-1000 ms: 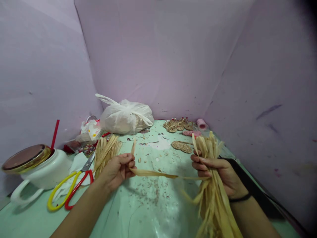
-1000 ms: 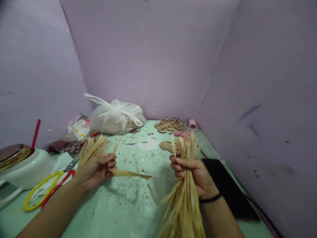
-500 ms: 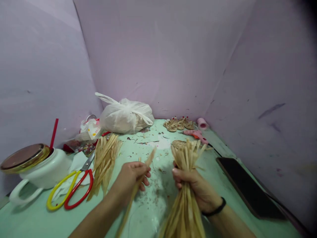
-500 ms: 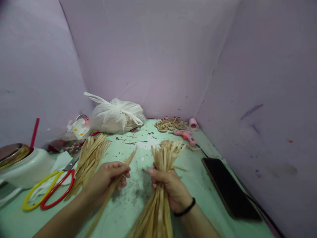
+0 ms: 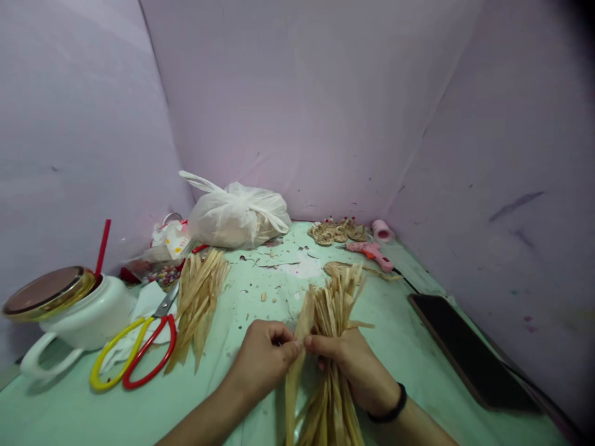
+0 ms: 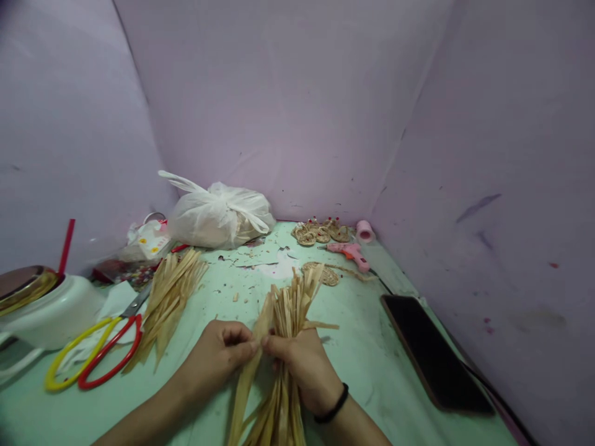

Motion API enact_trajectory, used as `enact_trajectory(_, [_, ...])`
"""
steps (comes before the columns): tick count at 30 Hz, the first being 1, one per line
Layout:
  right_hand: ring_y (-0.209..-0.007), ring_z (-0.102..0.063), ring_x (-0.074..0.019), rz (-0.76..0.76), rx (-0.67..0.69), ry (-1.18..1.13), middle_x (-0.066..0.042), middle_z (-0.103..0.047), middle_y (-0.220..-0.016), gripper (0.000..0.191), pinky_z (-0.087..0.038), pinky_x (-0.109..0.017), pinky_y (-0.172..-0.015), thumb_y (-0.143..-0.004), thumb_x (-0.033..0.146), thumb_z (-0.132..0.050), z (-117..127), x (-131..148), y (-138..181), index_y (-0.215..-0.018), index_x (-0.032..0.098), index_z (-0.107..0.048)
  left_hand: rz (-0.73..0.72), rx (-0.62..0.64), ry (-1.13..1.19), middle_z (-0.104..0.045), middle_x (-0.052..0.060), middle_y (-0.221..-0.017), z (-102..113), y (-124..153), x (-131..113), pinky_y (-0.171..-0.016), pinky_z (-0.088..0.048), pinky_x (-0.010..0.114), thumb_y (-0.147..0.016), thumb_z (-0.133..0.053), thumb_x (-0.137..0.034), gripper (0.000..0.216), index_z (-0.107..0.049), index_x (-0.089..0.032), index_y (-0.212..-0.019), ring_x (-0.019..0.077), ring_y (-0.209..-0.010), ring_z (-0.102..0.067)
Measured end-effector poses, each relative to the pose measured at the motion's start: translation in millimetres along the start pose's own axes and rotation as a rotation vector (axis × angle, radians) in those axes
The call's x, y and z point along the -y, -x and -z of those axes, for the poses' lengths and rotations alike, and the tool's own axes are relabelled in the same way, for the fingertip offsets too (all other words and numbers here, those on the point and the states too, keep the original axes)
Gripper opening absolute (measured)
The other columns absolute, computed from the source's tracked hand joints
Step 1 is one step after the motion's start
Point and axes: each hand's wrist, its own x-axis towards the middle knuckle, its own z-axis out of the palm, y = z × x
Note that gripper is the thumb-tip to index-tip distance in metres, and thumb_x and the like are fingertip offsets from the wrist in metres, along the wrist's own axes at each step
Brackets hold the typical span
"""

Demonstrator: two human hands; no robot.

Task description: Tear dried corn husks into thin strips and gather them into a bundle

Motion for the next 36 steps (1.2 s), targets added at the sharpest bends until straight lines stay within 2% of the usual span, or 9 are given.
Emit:
enact_trajectory(3, [-0.041,-0.038,-0.0071,-0.002,0.03,0.04,0.006,-0.048,-0.046,0.015,-0.028,-0.021,-0.038,-0.052,0.02,-0.068,0,1,1,-0.056,0.015,-0.055,0.134,0.088,0.087,-0.047,-0.004,-0.034,-2,-1,1,-0.035,-0.029,0.021,-0.059,-0.052,-0.021,0.011,-0.05,-0.016,-0.049,0.0083,-0.03,-0.039])
enact_trajectory(5, [-0.042,-0.038,-0.0071,0.023,0.05,0.065,0.005,-0.049,-0.047,0.015,-0.028,-0.021,-0.039,-0.053,0.021,-0.069,0,1,1,-0.055,0.015,-0.055,0.172,0.107,0.115,-0.052,-0.001,-0.035,-3,-1,1,-0.033,-0.031,0.02,-0.06,-0.051,-0.021,0.012,-0.05,-0.016,-0.049,0.0085,-0.028,-0.041])
enact_trajectory(11, [-0.045,-0.039,-0.0079,0.048,0.043,0.17,0.004,-0.051,-0.051,0.01,-0.03,-0.022,-0.041,-0.054,0.016,-0.065,0,1,1,-0.056,0.014,-0.055,0.169,0.089,0.077,-0.05,-0.002,-0.031,-3,0,-1,-0.031,-0.032,0.019,-0.06,-0.052,-0.019,0.016,-0.047,-0.016,-0.046,0.0077,-0.026,-0.041])
enact_trajectory(15, [-0.044,-0.036,-0.0076,0.053,0.029,0.232,0.006,-0.046,-0.047,0.008,-0.029,-0.022,-0.041,-0.053,0.017,-0.061,-3,3,2,-0.054,0.015,-0.053,0.134,0.066,0.037,-0.048,-0.003,-0.03,-3,0,3,-0.029,-0.029,0.018,-0.059,-0.05,-0.019,0.014,-0.049,-0.016,-0.045,0.007,-0.025,-0.038])
enact_trajectory(18, [-0.046,-0.037,-0.0084,0.071,0.059,0.282,0.005,-0.046,-0.048,0.006,-0.031,-0.022,-0.042,-0.054,0.016,-0.056,-4,5,3,-0.052,0.016,-0.051,0.115,0.11,0.058,-0.048,-0.003,-0.031,-3,0,5,-0.03,-0.03,0.019,-0.058,-0.047,-0.018,0.015,-0.049,-0.016,-0.043,0.0076,-0.027,-0.039])
enact_trajectory(21, [-0.053,-0.044,-0.0111,0.125,0.039,0.315,0.003,-0.052,-0.055,0.006,-0.037,-0.023,-0.049,-0.052,0.012,-0.052,-6,6,3,-0.057,0.016,-0.054,0.055,0.117,0.016,-0.046,-0.004,-0.031,-4,1,7,-0.032,-0.027,0.019,-0.057,-0.044,-0.017,0.016,-0.049,-0.016,-0.042,0.0073,-0.028,-0.037])
enact_trajectory(25, [-0.053,-0.047,-0.012,0.17,-0.062,0.336,0.004,-0.052,-0.052,0.009,-0.04,-0.023,-0.05,-0.048,0.01,-0.047,-10,5,4,-0.051,0.018,-0.05,-0.09,0.015,-0.092,-0.041,-0.004,-0.033,-8,3,7,-0.036,-0.023,0.02,-0.055,-0.04,-0.014,0.017,-0.045,-0.017,-0.039,0.0074,-0.033,-0.036])
enact_trajectory(32, [-0.053,-0.051,-0.0132,0.146,-0.178,0.401,0.001,-0.058,-0.053,0.019,-0.042,-0.021,-0.048,-0.049,0.008,-0.047,-13,5,3,-0.038,0.021,-0.04,-0.295,-0.144,-0.271,-0.031,-0.004,-0.041,-15,5,12,-0.044,-0.022,0.022,-0.059,-0.04,-0.014,0.021,-0.039,-0.017,-0.039,0.0081,-0.044,-0.032])
enact_trajectory(36, [-0.053,-0.053,-0.0147,0.17,-0.233,0.425,0.002,-0.058,-0.05,0.015,-0.043,-0.022,-0.048,-0.049,0.007,-0.049,-13,6,1,-0.044,0.021,-0.049,-0.372,-0.218,-0.358,-0.036,-0.004,-0.043,-17,5,13,-0.048,-0.026,0.023,-0.063,-0.042,-0.015,0.022,-0.04,-0.017,-0.04,0.0085,-0.046,-0.036])
